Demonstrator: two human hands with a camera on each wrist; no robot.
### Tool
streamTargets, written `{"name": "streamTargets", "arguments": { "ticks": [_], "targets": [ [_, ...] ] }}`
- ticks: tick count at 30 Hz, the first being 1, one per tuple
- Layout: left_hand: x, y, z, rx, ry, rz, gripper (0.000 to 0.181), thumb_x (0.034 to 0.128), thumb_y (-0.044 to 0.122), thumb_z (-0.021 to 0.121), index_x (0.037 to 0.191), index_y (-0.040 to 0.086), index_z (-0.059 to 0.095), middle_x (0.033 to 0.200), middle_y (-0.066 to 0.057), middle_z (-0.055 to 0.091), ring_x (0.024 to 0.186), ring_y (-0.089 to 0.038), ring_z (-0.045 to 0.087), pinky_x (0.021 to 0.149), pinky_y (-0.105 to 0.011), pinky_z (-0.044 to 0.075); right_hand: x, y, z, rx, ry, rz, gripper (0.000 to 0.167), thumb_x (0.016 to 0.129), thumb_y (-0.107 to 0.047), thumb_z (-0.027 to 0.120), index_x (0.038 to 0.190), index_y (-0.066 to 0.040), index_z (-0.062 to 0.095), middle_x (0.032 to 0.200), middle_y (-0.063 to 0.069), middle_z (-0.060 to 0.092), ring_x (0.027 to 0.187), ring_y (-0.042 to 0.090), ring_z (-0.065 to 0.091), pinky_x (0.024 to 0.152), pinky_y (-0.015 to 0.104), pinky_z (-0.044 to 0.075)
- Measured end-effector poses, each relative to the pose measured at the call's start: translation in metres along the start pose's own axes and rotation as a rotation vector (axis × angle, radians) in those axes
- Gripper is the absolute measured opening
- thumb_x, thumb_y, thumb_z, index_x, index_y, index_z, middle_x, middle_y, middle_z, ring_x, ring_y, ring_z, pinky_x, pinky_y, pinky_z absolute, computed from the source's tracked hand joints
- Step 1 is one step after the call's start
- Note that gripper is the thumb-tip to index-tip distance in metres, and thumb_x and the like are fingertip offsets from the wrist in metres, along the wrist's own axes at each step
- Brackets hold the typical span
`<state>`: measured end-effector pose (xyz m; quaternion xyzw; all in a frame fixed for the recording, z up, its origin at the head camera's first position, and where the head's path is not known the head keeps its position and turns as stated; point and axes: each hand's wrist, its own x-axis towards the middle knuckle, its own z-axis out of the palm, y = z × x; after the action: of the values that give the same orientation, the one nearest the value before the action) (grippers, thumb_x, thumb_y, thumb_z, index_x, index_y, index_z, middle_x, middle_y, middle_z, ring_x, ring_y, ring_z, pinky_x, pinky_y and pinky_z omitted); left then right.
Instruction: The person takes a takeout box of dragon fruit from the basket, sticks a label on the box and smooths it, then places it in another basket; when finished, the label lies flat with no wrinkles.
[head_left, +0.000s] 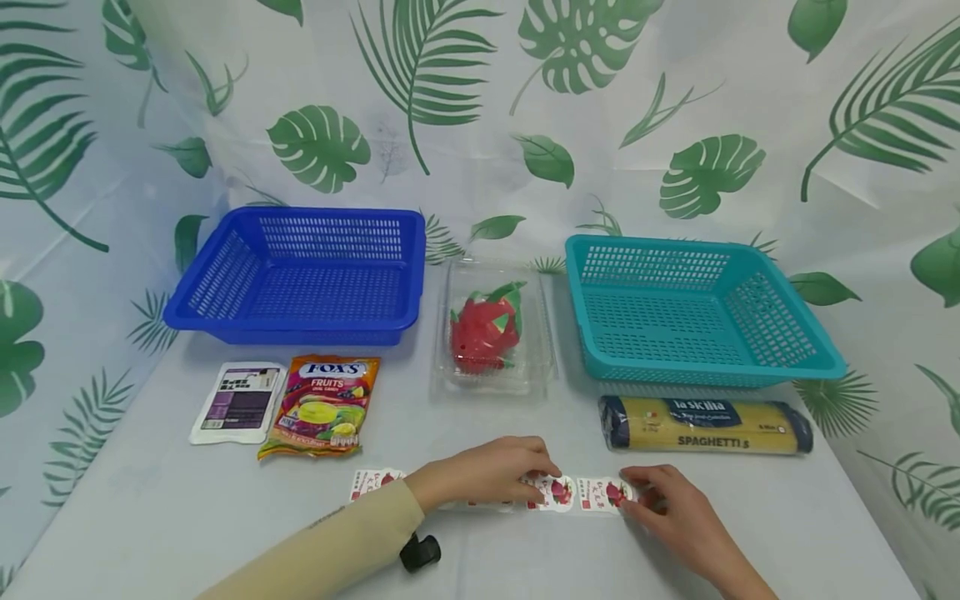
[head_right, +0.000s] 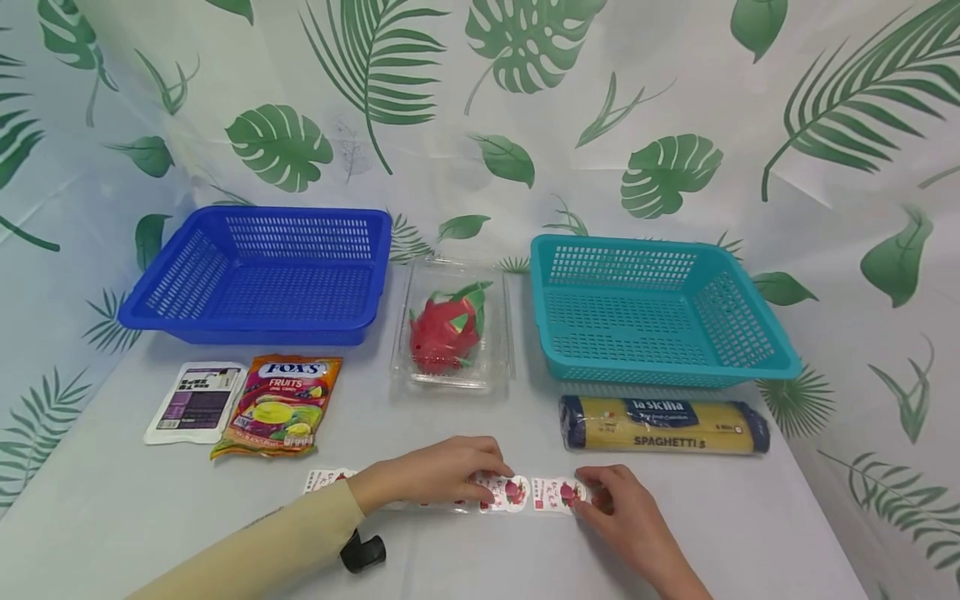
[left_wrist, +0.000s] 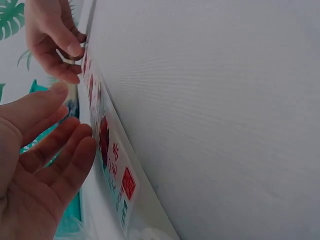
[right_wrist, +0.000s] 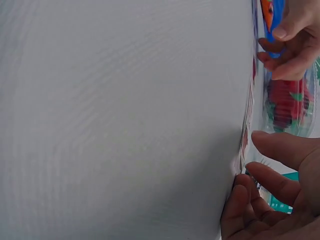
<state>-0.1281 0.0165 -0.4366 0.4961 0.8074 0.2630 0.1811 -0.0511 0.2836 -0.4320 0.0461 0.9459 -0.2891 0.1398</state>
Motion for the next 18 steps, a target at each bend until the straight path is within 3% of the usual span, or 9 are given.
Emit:
{"name": "streamTargets", "arguments": {
  "ticks": [6,18],
  "targets": [
    [0.01,0.002,0.003,0.096,-0.038,0.03,0.031,0.0908,0.022,0.072,0.12,0.013,0.07,0.107,0.005,0.06,0.089,0.002,0.05,0.081,-0.006,0.038,0.002,0.0,0.003,-0.046,0.004,-0.018,0.04,0.082,-0.021,0.079,0.117,-0.006,0.067,0.107,0.006,0.056,0.085,0.016,0.052,0.071,0.029,0.05],
    [0.014,-0.003,0.008,0.049,-0.024,0.013,0.028,0.0897,0.018,0.073,0.117,0.013,0.072,0.105,0.006,0.059,0.088,0.001,0.048,0.079,-0.007,0.037,0.003,-0.003,0.005,-0.055,0.016,0.001,0.032,0.081,-0.019,0.081,0.107,-0.006,0.067,0.102,0.006,0.054,0.086,0.017,0.05,0.071,0.029,0.049]
  ]
}}
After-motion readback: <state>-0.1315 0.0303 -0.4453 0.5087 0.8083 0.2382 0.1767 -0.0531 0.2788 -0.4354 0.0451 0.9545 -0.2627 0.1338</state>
